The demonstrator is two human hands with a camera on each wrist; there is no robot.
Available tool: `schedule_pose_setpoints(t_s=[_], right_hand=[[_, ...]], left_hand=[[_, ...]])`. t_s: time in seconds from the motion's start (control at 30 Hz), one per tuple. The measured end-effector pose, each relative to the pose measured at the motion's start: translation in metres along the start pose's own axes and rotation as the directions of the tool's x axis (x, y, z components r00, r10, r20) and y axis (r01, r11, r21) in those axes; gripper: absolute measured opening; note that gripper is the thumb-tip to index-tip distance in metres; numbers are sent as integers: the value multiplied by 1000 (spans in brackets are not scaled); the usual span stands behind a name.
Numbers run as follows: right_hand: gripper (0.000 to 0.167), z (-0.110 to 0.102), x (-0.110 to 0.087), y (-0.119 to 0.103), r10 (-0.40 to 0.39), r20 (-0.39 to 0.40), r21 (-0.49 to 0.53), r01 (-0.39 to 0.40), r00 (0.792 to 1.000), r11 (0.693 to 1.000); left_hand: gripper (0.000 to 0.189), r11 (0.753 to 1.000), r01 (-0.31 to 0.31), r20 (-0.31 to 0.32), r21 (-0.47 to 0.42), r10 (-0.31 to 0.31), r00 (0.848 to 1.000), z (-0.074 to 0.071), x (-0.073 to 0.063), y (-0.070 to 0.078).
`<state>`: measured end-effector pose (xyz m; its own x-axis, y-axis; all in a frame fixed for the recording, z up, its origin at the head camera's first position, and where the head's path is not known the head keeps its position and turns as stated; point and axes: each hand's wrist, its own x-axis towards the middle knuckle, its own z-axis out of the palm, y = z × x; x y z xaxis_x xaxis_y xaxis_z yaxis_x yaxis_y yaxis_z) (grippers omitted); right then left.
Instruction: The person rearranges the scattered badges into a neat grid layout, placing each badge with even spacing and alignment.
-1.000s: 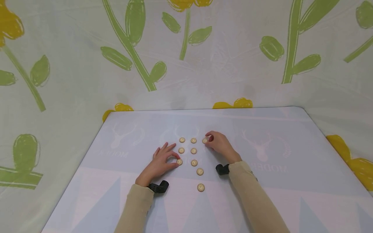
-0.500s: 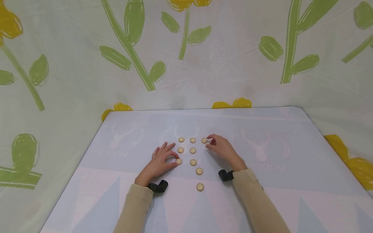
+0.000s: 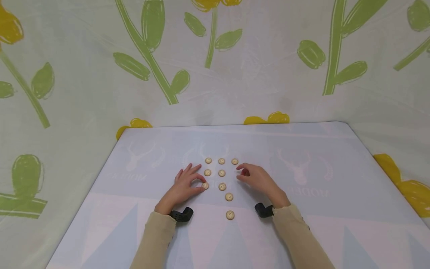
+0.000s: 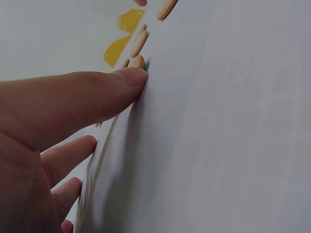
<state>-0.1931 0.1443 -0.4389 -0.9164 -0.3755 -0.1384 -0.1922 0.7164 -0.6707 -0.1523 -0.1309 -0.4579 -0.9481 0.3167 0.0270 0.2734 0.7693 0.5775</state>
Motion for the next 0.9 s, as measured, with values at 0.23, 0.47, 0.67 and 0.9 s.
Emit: schedule_pose_setpoints(t_s=[0.23, 0.47, 0.67, 0.9], right_hand=[[17, 5, -4, 0, 6, 7, 26, -6, 1000, 1000], [13, 6, -7, -2, -6, 9, 15, 6, 1000, 1000], [14, 6, -10, -1, -27, 33, 21, 27, 999, 999], [19, 8, -9, -2, -40, 53, 51, 37, 998, 998]], left_hand=[[15, 1000, 6, -1, -4, -6, 1000, -2, -1, 1], [15, 1000, 6, -7, -5, -7, 1000, -1, -1, 0], [14, 1000, 5, -6, -5, -5, 1000, 0, 1, 1], [15, 1000, 15, 3, -5, -15, 1000, -1, 0, 2]])
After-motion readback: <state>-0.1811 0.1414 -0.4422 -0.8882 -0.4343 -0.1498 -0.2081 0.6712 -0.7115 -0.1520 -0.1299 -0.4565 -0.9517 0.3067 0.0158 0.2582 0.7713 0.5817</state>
